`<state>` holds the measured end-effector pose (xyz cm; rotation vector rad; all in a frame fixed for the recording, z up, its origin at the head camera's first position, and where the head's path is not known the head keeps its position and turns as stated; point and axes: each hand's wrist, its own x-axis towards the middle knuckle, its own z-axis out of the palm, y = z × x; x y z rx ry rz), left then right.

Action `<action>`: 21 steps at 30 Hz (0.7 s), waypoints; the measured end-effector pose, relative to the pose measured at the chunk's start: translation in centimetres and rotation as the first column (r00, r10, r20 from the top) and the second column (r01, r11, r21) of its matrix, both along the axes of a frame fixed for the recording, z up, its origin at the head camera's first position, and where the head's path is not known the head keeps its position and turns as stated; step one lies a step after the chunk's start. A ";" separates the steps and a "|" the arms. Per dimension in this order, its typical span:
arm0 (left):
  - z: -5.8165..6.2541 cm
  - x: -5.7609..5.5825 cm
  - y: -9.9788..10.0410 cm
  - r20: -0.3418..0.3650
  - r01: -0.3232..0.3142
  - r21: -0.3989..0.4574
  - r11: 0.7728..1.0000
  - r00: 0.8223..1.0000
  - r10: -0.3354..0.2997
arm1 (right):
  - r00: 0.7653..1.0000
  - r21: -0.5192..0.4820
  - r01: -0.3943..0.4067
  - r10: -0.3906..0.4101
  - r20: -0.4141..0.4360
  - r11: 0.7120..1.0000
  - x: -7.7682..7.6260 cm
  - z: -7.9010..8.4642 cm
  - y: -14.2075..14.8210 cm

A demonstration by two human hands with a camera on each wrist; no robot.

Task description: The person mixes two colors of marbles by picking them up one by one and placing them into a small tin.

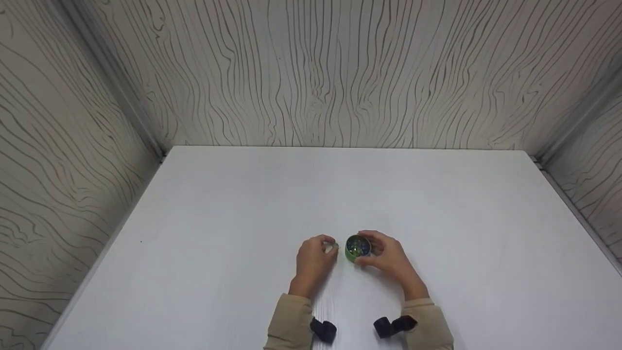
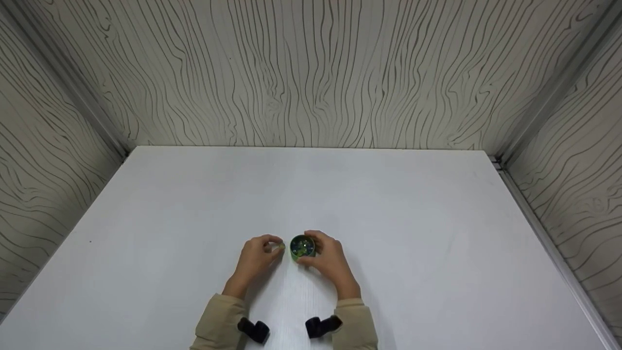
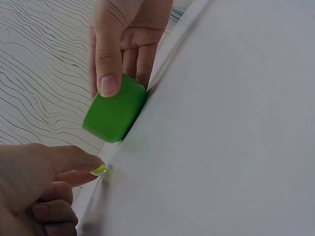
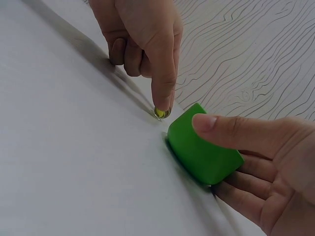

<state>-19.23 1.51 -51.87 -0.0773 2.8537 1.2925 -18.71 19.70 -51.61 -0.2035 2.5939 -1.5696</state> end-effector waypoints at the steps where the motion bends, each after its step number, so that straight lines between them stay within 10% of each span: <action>1: 0.0 0.0 0.0 -0.002 0.002 -0.002 1.000 1.000 -0.002 | 1.000 0.000 0.002 -0.002 0.001 1.000 0.0 0.0 0.0; 21: 0.0 -0.1 -0.5 -0.078 0.051 -0.010 0.999 0.996 -0.052 | 1.000 -0.002 0.013 -0.013 -0.012 1.000 0.1 0.1 -0.1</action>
